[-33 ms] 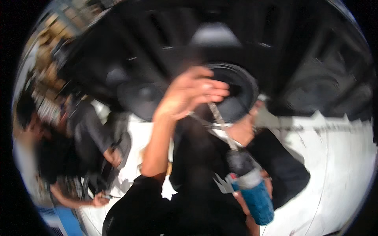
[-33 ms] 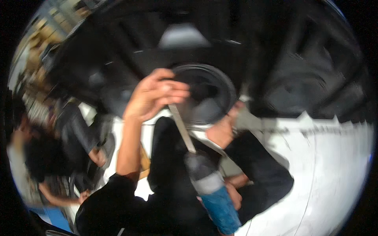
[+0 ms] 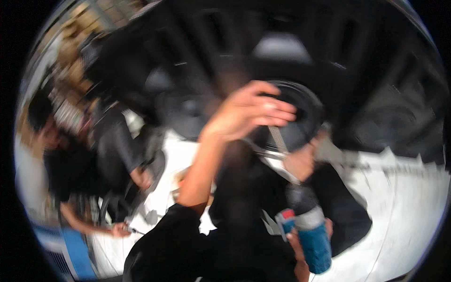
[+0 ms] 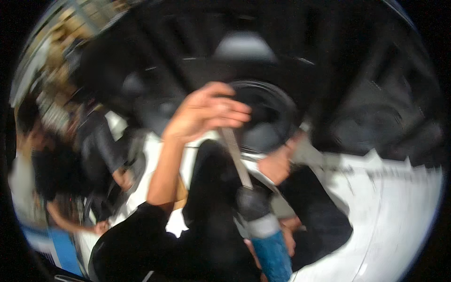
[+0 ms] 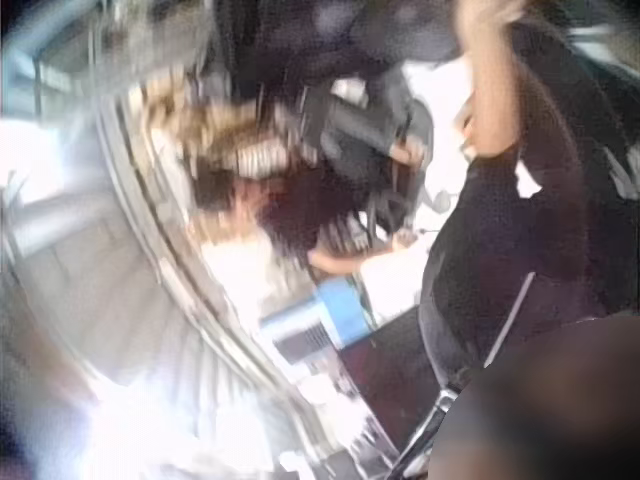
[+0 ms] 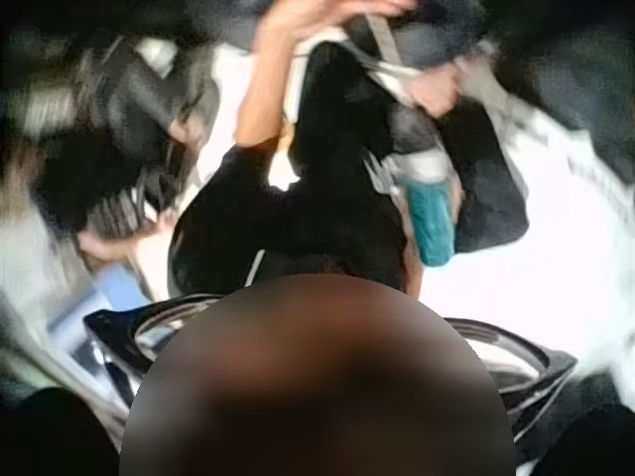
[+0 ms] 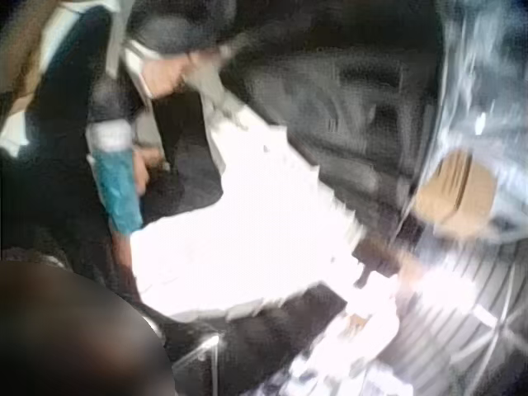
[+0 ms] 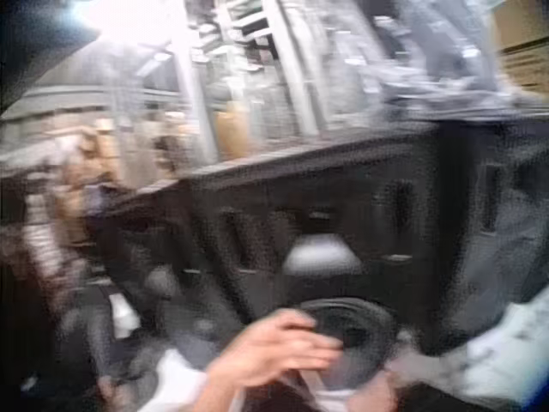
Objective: The person uses a cordless drill to fasten screws around the perimeter of a speaker cone into a large black speaker enclosure. The person repeatedly picks up screws, aligns them with the drill bit, and drives them into the speaker frame while sitting on the floor.
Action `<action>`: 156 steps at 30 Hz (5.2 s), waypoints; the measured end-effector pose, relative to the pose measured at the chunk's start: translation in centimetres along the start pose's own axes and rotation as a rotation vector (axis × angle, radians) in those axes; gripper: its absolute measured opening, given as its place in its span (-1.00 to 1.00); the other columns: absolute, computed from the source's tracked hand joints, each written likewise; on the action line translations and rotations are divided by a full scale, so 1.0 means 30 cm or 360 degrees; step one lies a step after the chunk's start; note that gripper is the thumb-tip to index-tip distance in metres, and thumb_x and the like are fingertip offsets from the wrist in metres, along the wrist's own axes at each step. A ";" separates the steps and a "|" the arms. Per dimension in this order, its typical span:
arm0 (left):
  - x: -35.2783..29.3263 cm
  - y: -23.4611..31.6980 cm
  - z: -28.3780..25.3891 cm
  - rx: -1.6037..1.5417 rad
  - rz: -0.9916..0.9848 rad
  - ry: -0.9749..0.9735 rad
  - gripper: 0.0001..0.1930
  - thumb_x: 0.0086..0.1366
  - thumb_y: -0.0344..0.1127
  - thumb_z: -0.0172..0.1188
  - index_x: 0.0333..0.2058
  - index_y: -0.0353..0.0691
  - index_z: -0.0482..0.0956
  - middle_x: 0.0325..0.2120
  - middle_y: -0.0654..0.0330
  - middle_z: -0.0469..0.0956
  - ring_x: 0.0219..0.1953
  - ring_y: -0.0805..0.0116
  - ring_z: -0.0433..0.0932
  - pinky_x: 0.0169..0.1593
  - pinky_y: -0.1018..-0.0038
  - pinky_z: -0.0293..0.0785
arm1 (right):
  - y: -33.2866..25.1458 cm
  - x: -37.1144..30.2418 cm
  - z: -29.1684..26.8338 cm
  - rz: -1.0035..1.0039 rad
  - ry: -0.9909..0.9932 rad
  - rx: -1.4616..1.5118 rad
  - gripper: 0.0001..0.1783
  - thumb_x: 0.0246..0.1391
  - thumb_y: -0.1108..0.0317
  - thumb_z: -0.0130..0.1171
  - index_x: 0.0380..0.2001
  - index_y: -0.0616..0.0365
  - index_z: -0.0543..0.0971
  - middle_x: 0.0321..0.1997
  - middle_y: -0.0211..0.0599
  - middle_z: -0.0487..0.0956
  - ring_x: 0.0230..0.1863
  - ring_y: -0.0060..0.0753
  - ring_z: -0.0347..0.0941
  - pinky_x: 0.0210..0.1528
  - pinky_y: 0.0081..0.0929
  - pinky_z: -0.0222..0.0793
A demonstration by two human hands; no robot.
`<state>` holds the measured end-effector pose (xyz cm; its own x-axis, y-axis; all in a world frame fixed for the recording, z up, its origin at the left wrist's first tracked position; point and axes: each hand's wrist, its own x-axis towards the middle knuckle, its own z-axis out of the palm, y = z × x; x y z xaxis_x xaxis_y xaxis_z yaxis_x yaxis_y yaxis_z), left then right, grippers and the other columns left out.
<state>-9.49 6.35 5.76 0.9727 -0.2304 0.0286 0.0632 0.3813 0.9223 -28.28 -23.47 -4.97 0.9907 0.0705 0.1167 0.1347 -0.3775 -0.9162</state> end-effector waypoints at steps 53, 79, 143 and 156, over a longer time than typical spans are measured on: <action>0.226 -0.012 -0.196 -0.0479 0.0496 0.0169 -0.65 0.45 -0.22 -0.07 -0.16 -0.48 0.50 -0.12 -0.16 0.54 -0.06 0.13 0.59 0.06 0.37 0.55 | -0.306 0.226 0.465 -0.0820 0.0337 -0.0444 -0.43 -0.01 0.39 0.25 0.07 -0.10 0.28 -0.11 0.09 0.53 -0.28 -0.08 0.60 -0.40 -0.35 0.54; 0.164 -0.127 -0.247 -0.0555 0.0111 0.0349 -0.56 0.42 -0.17 -0.03 0.00 -0.53 0.39 -0.03 -0.22 0.48 0.02 0.07 0.54 0.14 0.27 0.47 | -0.371 0.236 0.479 -0.0792 0.0316 -0.0513 -0.48 -0.01 0.31 0.30 -0.02 0.08 0.30 -0.19 0.10 0.55 -0.31 -0.03 0.58 -0.37 -0.26 0.51; -1.090 -0.727 -0.568 0.2136 -0.0714 0.1017 -0.74 0.05 -0.37 0.28 -0.22 -0.22 0.65 -0.31 0.06 0.62 -0.24 0.16 0.62 -0.13 0.31 0.52 | 0.233 0.059 -0.051 0.0016 -0.0183 -0.0591 -0.46 0.08 0.06 0.14 0.03 0.19 0.44 -0.02 -0.08 0.53 -0.01 -0.13 0.51 0.07 -0.22 0.43; -1.038 -0.654 -0.485 0.1748 -0.0829 0.1158 -0.83 -0.04 -0.41 0.33 -0.40 -0.31 0.67 -0.46 0.09 0.66 -0.39 0.33 0.64 -0.28 0.43 0.55 | 0.288 0.369 0.164 -0.0107 0.0012 -0.1026 -0.39 0.02 0.05 0.21 0.06 0.19 0.40 -0.01 -0.06 0.51 0.00 -0.11 0.49 0.09 -0.20 0.42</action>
<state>-37.76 19.09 -18.82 0.8097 0.5080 -0.2938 0.5697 -0.5605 0.6010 -16.26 -21.42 -13.48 0.9795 0.1078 0.1703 0.1795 -0.8512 -0.4931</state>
